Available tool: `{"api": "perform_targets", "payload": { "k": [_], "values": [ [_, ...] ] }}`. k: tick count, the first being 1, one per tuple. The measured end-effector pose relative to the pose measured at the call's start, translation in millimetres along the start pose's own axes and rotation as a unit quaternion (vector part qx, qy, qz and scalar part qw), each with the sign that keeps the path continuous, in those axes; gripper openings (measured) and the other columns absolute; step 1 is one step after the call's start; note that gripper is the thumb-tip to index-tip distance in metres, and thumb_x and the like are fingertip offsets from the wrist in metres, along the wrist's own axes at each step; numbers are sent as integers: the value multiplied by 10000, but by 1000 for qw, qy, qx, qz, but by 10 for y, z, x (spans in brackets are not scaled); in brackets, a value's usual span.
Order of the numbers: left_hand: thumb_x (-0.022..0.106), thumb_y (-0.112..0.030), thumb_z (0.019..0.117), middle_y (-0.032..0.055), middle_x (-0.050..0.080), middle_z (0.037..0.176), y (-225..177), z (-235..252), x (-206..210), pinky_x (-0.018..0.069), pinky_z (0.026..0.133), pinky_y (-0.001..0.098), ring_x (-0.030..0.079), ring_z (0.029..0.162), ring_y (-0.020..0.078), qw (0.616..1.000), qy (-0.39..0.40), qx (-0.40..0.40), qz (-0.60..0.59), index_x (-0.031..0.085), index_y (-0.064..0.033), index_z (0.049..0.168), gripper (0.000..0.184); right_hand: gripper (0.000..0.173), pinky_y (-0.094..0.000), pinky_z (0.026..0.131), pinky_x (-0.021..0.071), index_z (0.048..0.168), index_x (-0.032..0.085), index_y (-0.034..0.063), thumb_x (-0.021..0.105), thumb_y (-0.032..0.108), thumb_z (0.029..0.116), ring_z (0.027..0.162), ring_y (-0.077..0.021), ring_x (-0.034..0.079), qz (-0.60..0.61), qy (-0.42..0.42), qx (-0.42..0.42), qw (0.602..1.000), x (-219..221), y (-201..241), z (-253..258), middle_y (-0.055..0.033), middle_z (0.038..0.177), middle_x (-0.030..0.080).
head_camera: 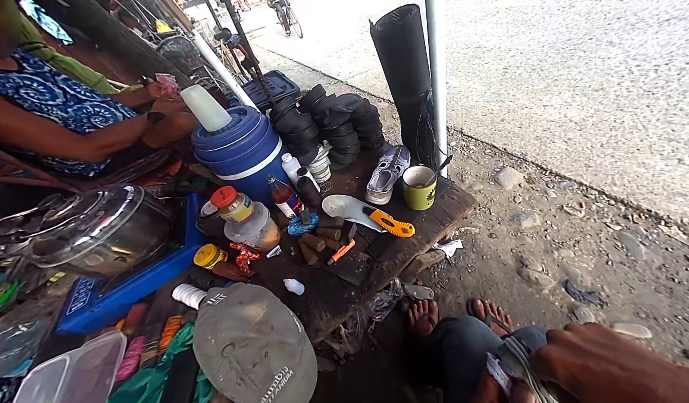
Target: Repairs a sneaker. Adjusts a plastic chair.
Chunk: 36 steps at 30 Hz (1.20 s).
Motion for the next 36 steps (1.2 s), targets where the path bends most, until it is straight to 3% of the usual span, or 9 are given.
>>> {"api": "perform_targets", "payload": {
  "k": [7,14,17,20,22,24,27,30,36],
  "values": [
    [630,-35,974,18,717,960,18,8,5,554,855,273,665,896,65,1000,4,14,12,690,-37,1075,118,255,-600,685,514,905,692,39,622,283,932,842,-416,693,32,-5,37,999,77,-23,39,-196,822,689],
    [632,-29,970,53,731,1094,-145,-47,-140,535,977,329,674,1043,110,994,99,13,41,684,-7,1170,207,217,-526,514,502,872,664,120,604,298,981,630,-328,677,-9,-221,-51,974,480,-398,-93,-95,706,656],
    [636,-22,962,102,746,1088,-405,-177,-331,565,957,365,706,1027,153,982,107,5,158,690,47,1162,218,198,-485,451,493,875,661,165,594,319,979,577,-271,658,-32,-305,-85,948,649,-516,-150,-47,714,646],
    [652,12,925,123,706,1100,-604,-155,-512,612,775,300,701,875,132,935,63,127,324,708,72,1094,188,229,-452,431,481,876,671,175,551,342,978,565,-231,647,-28,-355,-116,927,727,-595,-178,-23,705,627],
    [667,-15,924,171,643,1294,-587,-48,-528,585,722,278,673,862,125,881,106,186,422,642,50,1292,374,254,-413,428,482,875,671,191,516,361,982,571,-194,643,-36,-382,-135,913,771,-625,-169,2,702,613],
    [684,-108,936,170,653,1287,-490,40,-467,588,767,340,683,902,168,821,157,177,520,569,8,1423,514,282,-406,448,501,900,682,200,489,380,999,601,-184,654,-36,-394,-149,906,809,-681,-158,9,730,626],
    [719,-184,933,108,739,1016,-436,39,-432,605,820,387,720,880,188,788,147,171,572,718,-26,1215,323,309,-415,488,527,959,717,206,476,393,1013,656,-190,683,-21,-395,-156,905,854,-759,-192,6,786,672],
    [754,-118,913,76,729,886,-567,15,-536,593,740,257,692,795,99,830,163,193,498,775,-9,951,117,318,-410,487,525,974,722,213,469,402,1017,658,-179,683,-14,-402,-151,903,901,-790,-230,10,793,674],
    [770,-106,895,104,630,1305,-825,-165,-435,522,996,291,599,1196,143,874,269,242,324,743,-67,904,49,303,-412,488,527,961,718,206,482,391,1007,663,-180,684,-6,-400,-153,904,900,-770,-215,11,798,676]
  ]
}}
Point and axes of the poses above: each hand's wrist, its own z-axis towards the middle knuckle, its own x-axis out of the palm, y = z × x, the point moved 2 cm from there along z, towards the middle knuckle
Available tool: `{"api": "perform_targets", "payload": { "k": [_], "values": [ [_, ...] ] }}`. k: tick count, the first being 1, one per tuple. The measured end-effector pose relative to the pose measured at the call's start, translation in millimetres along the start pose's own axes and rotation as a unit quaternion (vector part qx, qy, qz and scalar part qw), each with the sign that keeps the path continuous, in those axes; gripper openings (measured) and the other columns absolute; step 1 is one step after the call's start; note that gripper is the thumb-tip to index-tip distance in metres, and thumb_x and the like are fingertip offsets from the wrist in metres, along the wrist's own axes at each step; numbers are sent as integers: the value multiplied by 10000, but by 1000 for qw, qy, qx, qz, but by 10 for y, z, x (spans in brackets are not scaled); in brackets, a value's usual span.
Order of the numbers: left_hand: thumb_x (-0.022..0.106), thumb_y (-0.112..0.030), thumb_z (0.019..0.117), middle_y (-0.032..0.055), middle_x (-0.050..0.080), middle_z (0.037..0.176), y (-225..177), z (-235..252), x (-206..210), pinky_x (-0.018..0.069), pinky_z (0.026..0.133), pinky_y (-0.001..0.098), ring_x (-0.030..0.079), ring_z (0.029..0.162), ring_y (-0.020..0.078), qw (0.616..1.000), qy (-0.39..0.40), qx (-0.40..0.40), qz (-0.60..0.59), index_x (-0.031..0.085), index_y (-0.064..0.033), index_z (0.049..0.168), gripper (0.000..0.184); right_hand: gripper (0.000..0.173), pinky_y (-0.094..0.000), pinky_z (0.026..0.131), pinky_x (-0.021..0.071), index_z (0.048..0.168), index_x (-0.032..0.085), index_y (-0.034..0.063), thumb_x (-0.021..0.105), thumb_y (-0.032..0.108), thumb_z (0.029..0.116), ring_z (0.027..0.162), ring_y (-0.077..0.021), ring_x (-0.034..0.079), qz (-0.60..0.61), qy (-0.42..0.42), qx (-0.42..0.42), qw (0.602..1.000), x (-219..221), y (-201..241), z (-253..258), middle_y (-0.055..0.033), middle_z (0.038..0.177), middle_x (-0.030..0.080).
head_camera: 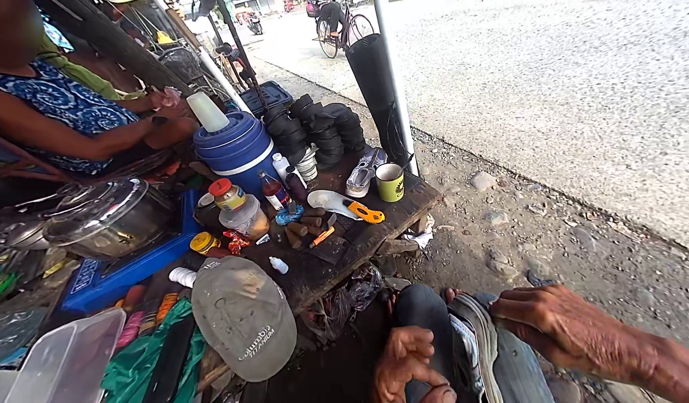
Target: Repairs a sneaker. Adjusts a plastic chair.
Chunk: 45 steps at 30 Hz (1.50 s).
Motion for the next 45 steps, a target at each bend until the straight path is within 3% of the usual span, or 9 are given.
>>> {"api": "perform_targets", "payload": {
  "k": [3,5,7,10,15,19,25,33,45],
  "values": [
    [652,-205,963,39,633,1297,12,-12,271,560,897,312,656,1073,148,948,29,-33,-317,746,-172,1022,115,305,-407,489,527,950,711,212,480,401,1015,666,-171,683,-2,-6,-4,1000,1,9,31,21,789,669],
    [648,-226,969,41,681,1148,128,-35,357,569,804,313,675,952,160,897,15,-75,-436,744,-187,1030,120,293,-402,486,521,947,707,212,486,393,1010,659,-170,677,1,-4,-3,1000,4,6,27,19,781,662],
    [644,-138,992,54,711,1043,319,-48,296,592,793,308,694,899,150,921,-20,-117,-371,757,-125,1048,127,280,-405,489,522,953,712,211,497,383,1003,652,-171,676,11,0,5,1000,2,1,18,17,779,665],
    [687,-6,932,86,711,1000,448,-18,284,599,835,292,689,921,128,983,-49,-159,-77,748,20,985,85,278,-436,513,532,972,726,205,511,378,1004,673,-189,689,35,20,26,999,-15,3,16,4,804,687],
    [662,45,863,103,681,878,482,93,543,563,794,225,658,859,95,985,-71,-113,112,731,55,827,79,278,-448,509,524,974,720,199,510,378,1008,672,-202,687,39,43,37,998,-29,39,66,-7,804,681],
    [641,72,819,70,667,800,517,187,641,547,748,204,645,800,70,980,-132,-95,113,721,41,783,93,266,-461,506,522,975,721,185,519,356,1003,672,-217,691,39,60,39,997,-56,60,102,-18,803,684],
    [604,89,882,92,719,953,556,203,704,567,872,217,680,932,84,980,-183,-56,60,743,68,918,145,227,-469,509,516,946,709,173,550,329,995,656,-227,680,31,90,48,994,-113,115,180,-26,776,670],
    [609,90,867,70,723,914,553,207,703,572,859,208,684,910,64,972,-220,-11,78,743,60,888,139,191,-528,547,510,944,689,142,577,289,992,687,-290,677,26,164,84,982,-198,208,312,-74,792,670],
    [614,87,842,87,729,862,592,225,584,578,840,200,698,857,49,982,-147,-8,120,729,81,890,125,219,-570,628,508,976,697,113,542,264,1012,767,-326,686,72,206,117,969,-214,175,443,-107,819,684]
  ]
}}
Point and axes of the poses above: each hand's wrist, its own z-axis towards the middle knuckle, its own x-axis out of the palm, y = z × x, the point moved 2 cm from there along z, towards the middle knuckle
